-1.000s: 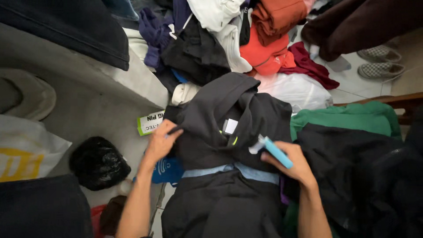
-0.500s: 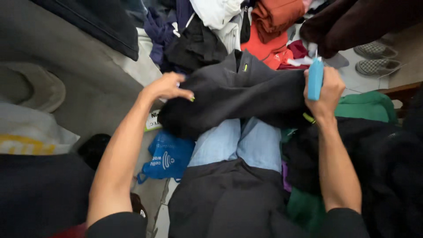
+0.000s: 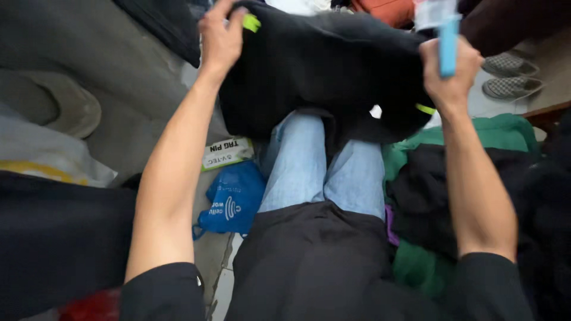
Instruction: The person attaches price tags to a green sweatshirt, a black hoodie, and a white sweatshirt using a tagging gun while sitting on the floor in a clothing store stockroom.
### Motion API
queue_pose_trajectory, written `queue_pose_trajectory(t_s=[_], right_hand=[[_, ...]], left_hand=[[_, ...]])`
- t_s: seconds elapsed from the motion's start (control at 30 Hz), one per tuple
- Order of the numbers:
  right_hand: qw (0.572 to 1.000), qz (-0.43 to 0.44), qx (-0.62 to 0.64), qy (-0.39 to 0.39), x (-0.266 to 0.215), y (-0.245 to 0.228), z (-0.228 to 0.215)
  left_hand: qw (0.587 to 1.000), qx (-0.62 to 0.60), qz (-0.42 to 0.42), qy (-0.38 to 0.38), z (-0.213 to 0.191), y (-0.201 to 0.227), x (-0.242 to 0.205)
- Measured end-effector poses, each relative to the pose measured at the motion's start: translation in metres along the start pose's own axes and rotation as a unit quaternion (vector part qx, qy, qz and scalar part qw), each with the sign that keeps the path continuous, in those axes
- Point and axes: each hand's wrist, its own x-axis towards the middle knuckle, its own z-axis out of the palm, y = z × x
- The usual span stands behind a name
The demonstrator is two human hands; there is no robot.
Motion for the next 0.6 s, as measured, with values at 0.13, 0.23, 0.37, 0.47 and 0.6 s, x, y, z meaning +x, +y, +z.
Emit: queue_pose_trajectory(t_s=[0.13,0.23,0.37,0.47,0.6], right_hand=[[0.989,0.063,0.027,-0.132,0.0,-0.018,-0.033],[0.995,0.074,0.002,-0.072,-0.002,0.01,-0.021],[0.929,0.173,0.224,-0.238,-0.007,-0.02,-0.035],[0.983,0.055,0.034,-0.174,0.003,0.007,-0.034],[0.988,0.088,0.014,-0.126,0.01,0.013,-0.041]], left_hand=[[0.997,-0.018,-0.057,-0.044,-0.023,0.011,0.002],[0.998,-0.034,-0.029,-0.047,-0.032,0.037,-0.003],[0.993,-0.063,-0.058,0.078,-0.007,0.005,0.0],[0.992,-0.029,-0.108,0.062,-0.005,0.011,-0.003],[0.993,-0.055,-0.1,-0.025,-0.024,0.047,0.003]])
